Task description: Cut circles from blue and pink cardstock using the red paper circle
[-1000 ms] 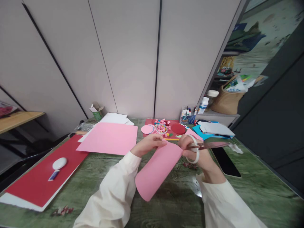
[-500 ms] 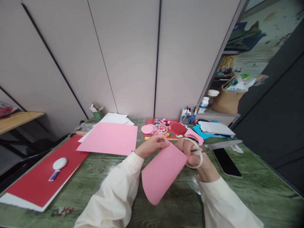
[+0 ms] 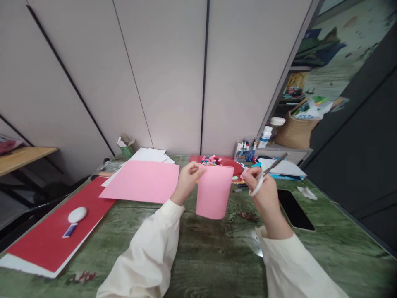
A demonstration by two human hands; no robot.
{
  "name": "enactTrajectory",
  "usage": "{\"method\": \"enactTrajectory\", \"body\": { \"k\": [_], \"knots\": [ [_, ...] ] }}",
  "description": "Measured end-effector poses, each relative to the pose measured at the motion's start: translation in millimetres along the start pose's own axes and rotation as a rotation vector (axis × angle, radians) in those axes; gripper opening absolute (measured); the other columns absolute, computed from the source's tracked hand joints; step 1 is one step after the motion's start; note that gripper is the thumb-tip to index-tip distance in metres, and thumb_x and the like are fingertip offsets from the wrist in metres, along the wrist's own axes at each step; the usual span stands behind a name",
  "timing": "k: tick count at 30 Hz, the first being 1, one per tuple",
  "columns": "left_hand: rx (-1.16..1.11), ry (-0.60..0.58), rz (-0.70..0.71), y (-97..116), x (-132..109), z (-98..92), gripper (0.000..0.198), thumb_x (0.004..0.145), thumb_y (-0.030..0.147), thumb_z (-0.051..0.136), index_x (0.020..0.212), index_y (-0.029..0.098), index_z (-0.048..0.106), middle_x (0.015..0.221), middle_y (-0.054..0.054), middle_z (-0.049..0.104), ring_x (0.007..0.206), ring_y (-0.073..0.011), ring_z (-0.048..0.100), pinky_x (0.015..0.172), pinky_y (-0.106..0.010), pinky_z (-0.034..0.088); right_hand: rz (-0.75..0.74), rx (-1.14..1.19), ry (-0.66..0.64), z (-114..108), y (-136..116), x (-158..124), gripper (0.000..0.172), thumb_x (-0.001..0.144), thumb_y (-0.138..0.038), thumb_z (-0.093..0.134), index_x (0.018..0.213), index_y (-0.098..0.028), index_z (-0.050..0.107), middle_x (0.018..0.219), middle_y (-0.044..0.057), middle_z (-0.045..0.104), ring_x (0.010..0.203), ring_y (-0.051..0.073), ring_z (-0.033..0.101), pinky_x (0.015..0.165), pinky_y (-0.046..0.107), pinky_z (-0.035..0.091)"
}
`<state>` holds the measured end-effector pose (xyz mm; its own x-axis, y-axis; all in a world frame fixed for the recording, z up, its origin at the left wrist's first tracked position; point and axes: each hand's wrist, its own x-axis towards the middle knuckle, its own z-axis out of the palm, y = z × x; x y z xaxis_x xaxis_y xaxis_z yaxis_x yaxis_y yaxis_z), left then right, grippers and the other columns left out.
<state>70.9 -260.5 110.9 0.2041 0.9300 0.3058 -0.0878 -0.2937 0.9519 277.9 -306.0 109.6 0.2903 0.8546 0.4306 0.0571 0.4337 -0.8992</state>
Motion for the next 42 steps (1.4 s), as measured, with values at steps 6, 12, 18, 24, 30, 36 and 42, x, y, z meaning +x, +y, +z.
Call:
{"method": "enactTrajectory", "body": {
  "k": [6, 12, 18, 24, 30, 36, 42],
  "knots": [
    [0.122, 0.037, 0.126, 13.9, -9.1, 4.9, 0.023, 0.073, 0.033, 0.058, 0.064, 0.016, 0.045, 0.059, 0.005, 0.042, 0.056, -0.0079, 0.039, 0.054, -0.020, 0.031, 0.172, -0.049, -0.193, 6.2, 1.8, -1.8, 0.031, 0.067, -0.039, 0.066, 0.089, -0.017, 0.063, 0.077, 0.004, 0.061, 0.065, 0.015, 0.054, 0.053, 0.025, 0.041],
    [0.185, 0.010, 0.142, 19.6, -14.5, 5.3, 0.026, 0.072, 0.034, 0.060, 0.061, 0.016, 0.045, 0.059, 0.005, 0.038, 0.054, -0.0071, 0.036, 0.051, -0.020, 0.029, 0.157, -0.106, -0.187, 6.0, 2.7, -3.8, 0.027, 0.062, -0.037, 0.072, 0.060, -0.017, 0.054, 0.049, -0.006, 0.043, 0.044, 0.007, 0.035, 0.041, 0.022, 0.026],
    [0.167, -0.007, 0.140, 33.1, -23.1, 5.8, 0.023, 0.071, 0.031, 0.063, 0.062, 0.015, 0.051, 0.061, 0.003, 0.047, 0.054, -0.0069, 0.042, 0.051, -0.020, 0.032, 0.150, -0.104, -0.199, -1.3, -7.8, -7.8, 0.034, 0.064, -0.035, 0.071, 0.052, -0.018, 0.044, 0.043, -0.007, 0.036, 0.039, 0.007, 0.031, 0.038, 0.022, 0.019],
    [0.167, 0.062, 0.161, 41.2, -31.3, 8.3, 0.021, 0.069, 0.030, 0.066, 0.059, 0.015, 0.053, 0.056, 0.003, 0.049, 0.051, -0.0073, 0.044, 0.048, -0.020, 0.035, 0.184, -0.086, -0.210, -0.2, -24.2, -13.0, 0.035, 0.062, -0.035, 0.073, 0.051, -0.018, 0.044, 0.038, -0.008, 0.037, 0.034, 0.006, 0.031, 0.035, 0.021, 0.019],
    [0.157, 0.078, 0.169, 43.9, -32.6, 7.1, 0.024, 0.068, 0.030, 0.066, 0.057, 0.014, 0.051, 0.055, 0.004, 0.046, 0.050, -0.0062, 0.042, 0.047, -0.018, 0.034, 0.184, -0.139, -0.206, -2.0, -31.8, -14.2, 0.025, 0.072, -0.039, 0.064, 0.065, -0.016, 0.057, 0.034, -0.007, 0.040, 0.031, 0.007, 0.033, 0.033, 0.020, 0.021],
    [0.171, 0.057, 0.162, 43.8, -30.2, 5.5, 0.020, 0.067, 0.029, 0.067, 0.059, 0.014, 0.057, 0.055, 0.003, 0.052, 0.050, -0.0068, 0.046, 0.048, -0.018, 0.037, 0.079, -0.164, -0.142, -5.3, -31.5, -14.2, 0.023, 0.075, -0.037, 0.062, 0.065, -0.016, 0.059, 0.034, -0.006, 0.042, 0.033, 0.007, 0.036, 0.038, 0.021, 0.026],
    [0.163, 0.072, 0.167, 42.7, -30.1, 4.2, 0.018, 0.066, 0.029, 0.068, 0.060, 0.014, 0.059, 0.057, 0.003, 0.053, 0.052, -0.0070, 0.048, 0.049, -0.018, 0.038, -0.022, -0.208, -0.120, -5.2, -34.5, -16.8, 0.018, 0.075, -0.033, 0.063, 0.067, -0.017, 0.061, 0.041, -0.005, 0.052, 0.039, 0.009, 0.046, 0.044, 0.022, 0.034]
  ]
}}
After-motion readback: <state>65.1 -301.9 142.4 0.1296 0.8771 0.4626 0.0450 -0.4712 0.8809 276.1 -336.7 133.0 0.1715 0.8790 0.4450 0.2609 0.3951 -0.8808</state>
